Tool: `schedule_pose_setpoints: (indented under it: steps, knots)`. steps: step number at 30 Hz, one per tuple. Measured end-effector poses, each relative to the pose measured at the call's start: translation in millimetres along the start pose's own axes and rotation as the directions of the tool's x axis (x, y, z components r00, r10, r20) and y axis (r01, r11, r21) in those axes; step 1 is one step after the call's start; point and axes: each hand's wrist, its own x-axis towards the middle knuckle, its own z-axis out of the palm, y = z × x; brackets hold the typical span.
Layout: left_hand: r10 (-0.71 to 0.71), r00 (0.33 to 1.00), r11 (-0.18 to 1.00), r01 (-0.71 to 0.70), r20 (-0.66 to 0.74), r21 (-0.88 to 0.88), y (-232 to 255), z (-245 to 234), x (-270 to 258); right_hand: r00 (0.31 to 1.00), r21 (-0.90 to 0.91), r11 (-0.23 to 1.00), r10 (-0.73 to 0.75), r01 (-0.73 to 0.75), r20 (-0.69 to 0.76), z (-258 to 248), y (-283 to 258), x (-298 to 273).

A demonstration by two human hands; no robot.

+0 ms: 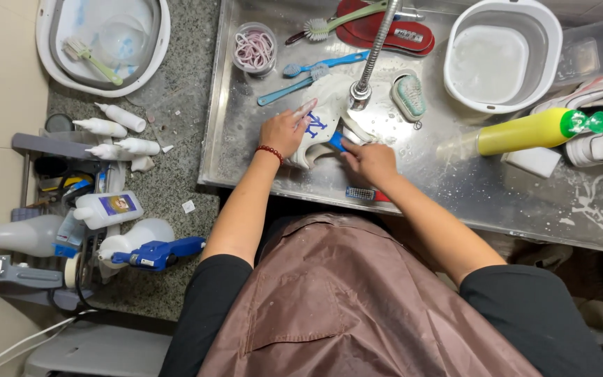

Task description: Scrubbing and cleaning a white sneaker with a small brush at a service counter.

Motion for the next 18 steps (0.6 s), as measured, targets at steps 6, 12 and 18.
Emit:
schedule_pose_setpoints:
  steps: [6, 12, 18]
  knots:
    - [0.008, 1.000, 1.000, -0.008, 0.009, -0.012, 0, -6, 2, 0.975, 0.113, 0.969, -0.222, 0.221, -0.002, 8, 5, -13]
    - [0.038, 0.999, 0.999, -0.038, 0.028, 0.005, -1, -3, -3, 0.959, 0.053, 0.959, -0.273, 0.277, -0.070, 46, -39, -2]
    - [0.034, 0.999, 0.999, -0.035, 0.037, 0.026, -1, -3, 1, 0.992, -0.054, 0.991, -0.125, 0.125, -0.004, 12, 11, -10]
